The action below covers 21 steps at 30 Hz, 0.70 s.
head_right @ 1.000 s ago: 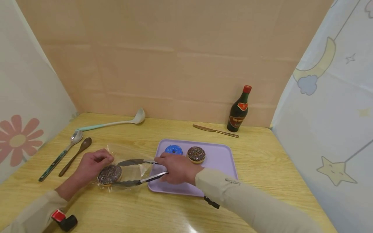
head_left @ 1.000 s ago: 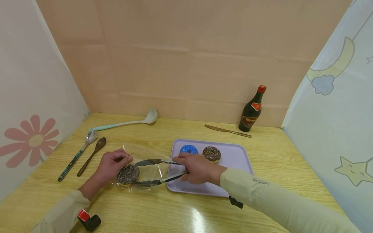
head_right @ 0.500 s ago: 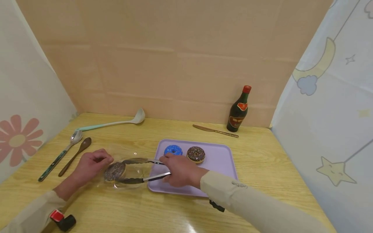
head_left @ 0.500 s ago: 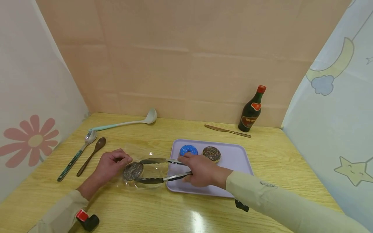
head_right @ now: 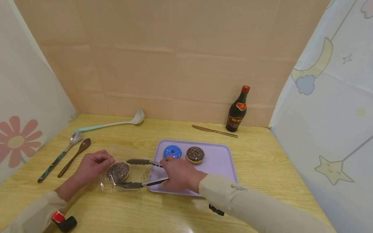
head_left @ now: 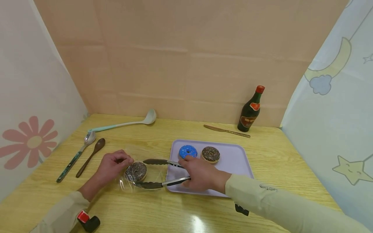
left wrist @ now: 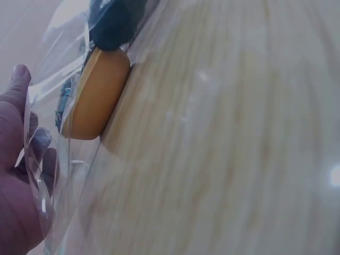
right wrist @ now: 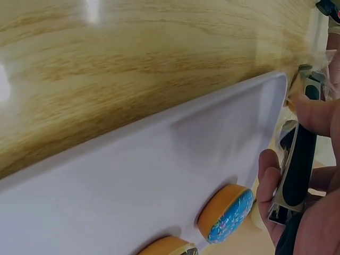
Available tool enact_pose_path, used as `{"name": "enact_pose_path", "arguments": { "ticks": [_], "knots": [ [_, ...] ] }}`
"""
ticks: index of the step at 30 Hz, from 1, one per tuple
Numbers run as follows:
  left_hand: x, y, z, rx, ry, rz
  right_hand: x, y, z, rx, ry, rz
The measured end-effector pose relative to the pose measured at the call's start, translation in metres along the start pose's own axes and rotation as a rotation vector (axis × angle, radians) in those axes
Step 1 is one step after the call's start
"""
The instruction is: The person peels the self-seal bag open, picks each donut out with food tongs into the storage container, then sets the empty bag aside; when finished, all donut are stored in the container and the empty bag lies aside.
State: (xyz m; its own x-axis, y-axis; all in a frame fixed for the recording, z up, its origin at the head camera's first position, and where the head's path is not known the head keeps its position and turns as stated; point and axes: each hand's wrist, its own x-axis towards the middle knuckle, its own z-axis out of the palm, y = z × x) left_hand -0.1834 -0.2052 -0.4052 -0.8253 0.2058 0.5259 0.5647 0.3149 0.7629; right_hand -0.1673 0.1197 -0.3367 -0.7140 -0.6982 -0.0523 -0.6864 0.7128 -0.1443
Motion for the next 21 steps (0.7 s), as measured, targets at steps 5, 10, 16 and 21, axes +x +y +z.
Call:
{"name": "enact_pose_path", "arguments": {
  "ticks": [5,10,16,21],
  "knots": [
    [-0.003,-0.011,-0.002,-0.023,0.008,-0.034,0.001,-0.003,0.005,-0.006,0.008,-0.002],
    [-0.004,-0.010,-0.003,-0.022,0.006,-0.059,-0.001,-0.006,0.004,-0.008,0.014,0.016],
    [-0.002,-0.012,-0.004,0.021,0.016,-0.078,-0.007,-0.009,-0.003,0.012,0.011,0.052],
    [0.000,-0.011,-0.001,0.079,0.033,-0.087,-0.014,-0.014,-0.008,0.014,0.028,0.070]
  ]
}}
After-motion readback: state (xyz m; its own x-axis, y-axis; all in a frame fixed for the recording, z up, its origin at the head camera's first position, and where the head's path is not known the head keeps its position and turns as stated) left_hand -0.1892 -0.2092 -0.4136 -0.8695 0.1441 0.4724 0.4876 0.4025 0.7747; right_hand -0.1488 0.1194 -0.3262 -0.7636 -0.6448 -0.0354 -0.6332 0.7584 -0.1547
